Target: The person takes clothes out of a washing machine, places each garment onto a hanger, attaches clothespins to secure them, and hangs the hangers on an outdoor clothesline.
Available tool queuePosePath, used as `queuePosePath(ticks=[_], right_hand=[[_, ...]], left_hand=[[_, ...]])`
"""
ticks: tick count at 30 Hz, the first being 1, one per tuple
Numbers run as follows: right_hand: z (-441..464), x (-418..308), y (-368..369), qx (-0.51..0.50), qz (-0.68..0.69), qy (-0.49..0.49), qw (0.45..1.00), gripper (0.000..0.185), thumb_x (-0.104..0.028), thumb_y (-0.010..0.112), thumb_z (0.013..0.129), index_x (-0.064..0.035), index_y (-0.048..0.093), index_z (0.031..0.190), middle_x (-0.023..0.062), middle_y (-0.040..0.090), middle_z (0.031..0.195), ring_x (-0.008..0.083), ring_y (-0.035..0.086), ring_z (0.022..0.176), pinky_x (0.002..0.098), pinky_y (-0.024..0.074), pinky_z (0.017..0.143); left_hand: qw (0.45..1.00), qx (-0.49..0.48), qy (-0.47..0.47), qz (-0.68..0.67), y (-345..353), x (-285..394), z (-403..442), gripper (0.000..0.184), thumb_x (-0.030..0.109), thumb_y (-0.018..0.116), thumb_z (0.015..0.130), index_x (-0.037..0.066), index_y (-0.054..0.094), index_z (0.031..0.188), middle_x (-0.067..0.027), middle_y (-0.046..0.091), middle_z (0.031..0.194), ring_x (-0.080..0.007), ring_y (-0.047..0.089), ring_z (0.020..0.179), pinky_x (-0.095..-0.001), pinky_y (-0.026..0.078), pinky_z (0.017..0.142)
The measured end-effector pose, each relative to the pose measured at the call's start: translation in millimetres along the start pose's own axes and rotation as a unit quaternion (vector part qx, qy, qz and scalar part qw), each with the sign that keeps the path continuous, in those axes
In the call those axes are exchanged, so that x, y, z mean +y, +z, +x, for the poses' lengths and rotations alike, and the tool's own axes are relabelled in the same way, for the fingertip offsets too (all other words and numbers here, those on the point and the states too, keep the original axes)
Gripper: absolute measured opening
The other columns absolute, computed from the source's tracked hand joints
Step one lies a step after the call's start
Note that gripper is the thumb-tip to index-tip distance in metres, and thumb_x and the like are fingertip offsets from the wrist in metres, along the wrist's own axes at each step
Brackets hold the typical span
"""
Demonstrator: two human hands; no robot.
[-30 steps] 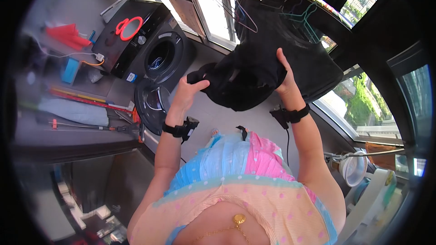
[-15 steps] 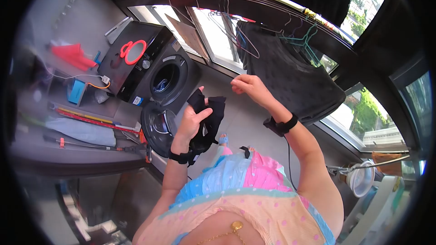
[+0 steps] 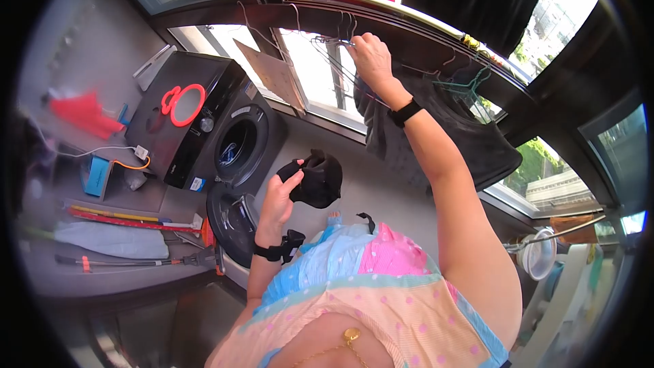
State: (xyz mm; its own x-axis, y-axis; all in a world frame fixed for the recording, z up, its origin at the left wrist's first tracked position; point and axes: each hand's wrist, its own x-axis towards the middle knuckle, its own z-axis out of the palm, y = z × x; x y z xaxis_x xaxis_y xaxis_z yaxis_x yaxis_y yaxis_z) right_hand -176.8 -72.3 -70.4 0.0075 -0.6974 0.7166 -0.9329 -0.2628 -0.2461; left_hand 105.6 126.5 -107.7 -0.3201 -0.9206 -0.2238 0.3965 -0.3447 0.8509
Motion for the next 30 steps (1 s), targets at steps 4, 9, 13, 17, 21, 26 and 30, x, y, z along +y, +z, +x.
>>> queuePosePath(ticks=[4, 9, 13, 17, 21, 26, 30], right_hand=[[2.0, 17.0, 3.6, -0.149, 0.012, 0.142, 0.978, 0.021, -0.021, 0.061, 0.08, -0.0013, 0.063, 0.084, 0.0171, 0.063, 0.085, 0.0341, 0.061, 0.083, 0.0423, 0.0481, 0.073], [-7.7, 18.9, 12.5, -0.119, 0.106, 0.16, 0.974, 0.023, -0.022, 0.057, 0.081, 0.0002, 0.064, 0.081, 0.0209, 0.063, 0.08, 0.0376, 0.061, 0.08, 0.0437, 0.0481, 0.073], [3.1, 7.8, 6.6, -0.128, 0.04, 0.164, 0.977, 0.023, -0.023, 0.055, 0.081, -0.0017, 0.064, 0.081, 0.0204, 0.063, 0.081, 0.0378, 0.061, 0.08, 0.0444, 0.0483, 0.072], [8.0, 5.2, -1.5, -0.134, -0.012, 0.137, 0.981, 0.023, -0.022, 0.054, 0.081, -0.0023, 0.064, 0.082, 0.0198, 0.063, 0.081, 0.0377, 0.061, 0.079, 0.0454, 0.0487, 0.071], [14.3, 7.6, -8.1, -0.177, -0.038, 0.129, 0.975, 0.022, -0.021, 0.052, 0.081, -0.0026, 0.064, 0.083, 0.0196, 0.064, 0.081, 0.0378, 0.061, 0.079, 0.0464, 0.0487, 0.071], [24.3, 10.7, -16.1, -0.186, -0.037, 0.14, 0.972, 0.023, -0.021, 0.051, 0.081, -0.0027, 0.064, 0.083, 0.0205, 0.064, 0.082, 0.0384, 0.061, 0.08, 0.0462, 0.0487, 0.073], [22.3, 18.6, -10.6, -0.188, -0.011, 0.151, 0.97, 0.023, -0.022, 0.052, 0.081, -0.0034, 0.065, 0.084, 0.0203, 0.064, 0.083, 0.0379, 0.061, 0.08, 0.0461, 0.0485, 0.074]], left_hand=[[0.999, -0.039, -0.015, -0.011, -7.4, 15.8, 12.8, 0.031, 0.01, 0.058, 0.089, -0.001, 0.05, 0.117, -0.0101, 0.064, 0.097, -0.0156, 0.063, 0.085, -0.0283, 0.051, 0.076], [0.995, -0.079, -0.046, -0.035, -27.4, 15.8, 34.8, 0.027, 0.009, 0.057, 0.089, 0.0, 0.051, 0.114, -0.0091, 0.065, 0.096, -0.0144, 0.063, 0.082, -0.0263, 0.051, 0.072], [0.994, -0.104, -0.038, -0.02, -42.0, 18.3, 53.3, 0.026, 0.007, 0.056, 0.089, 0.0, 0.051, 0.114, -0.0091, 0.065, 0.096, -0.0149, 0.063, 0.082, -0.0269, 0.052, 0.07], [0.991, -0.117, -0.059, -0.034, -44.4, 27.9, 59.4, 0.026, 0.007, 0.057, 0.089, 0.001, 0.052, 0.114, -0.0094, 0.065, 0.097, -0.0155, 0.064, 0.083, -0.0271, 0.053, 0.069], [0.987, -0.134, -0.083, -0.021, -46.0, 28.5, 64.2, 0.027, 0.008, 0.057, 0.089, 0.002, 0.051, 0.115, -0.0093, 0.064, 0.097, -0.0158, 0.065, 0.081, -0.0259, 0.053, 0.065], [0.985, -0.142, -0.097, -0.005, -47.9, 26.7, 68.8, 0.027, 0.01, 0.057, 0.089, 0.004, 0.051, 0.115, -0.0086, 0.064, 0.096, -0.0152, 0.065, 0.077, -0.0248, 0.053, 0.061], [0.984, -0.147, -0.094, -0.018, -49.8, 27.1, 69.1, 0.027, 0.01, 0.057, 0.089, 0.002, 0.05, 0.115, -0.0088, 0.064, 0.094, -0.0145, 0.064, 0.077, -0.0253, 0.052, 0.062]])
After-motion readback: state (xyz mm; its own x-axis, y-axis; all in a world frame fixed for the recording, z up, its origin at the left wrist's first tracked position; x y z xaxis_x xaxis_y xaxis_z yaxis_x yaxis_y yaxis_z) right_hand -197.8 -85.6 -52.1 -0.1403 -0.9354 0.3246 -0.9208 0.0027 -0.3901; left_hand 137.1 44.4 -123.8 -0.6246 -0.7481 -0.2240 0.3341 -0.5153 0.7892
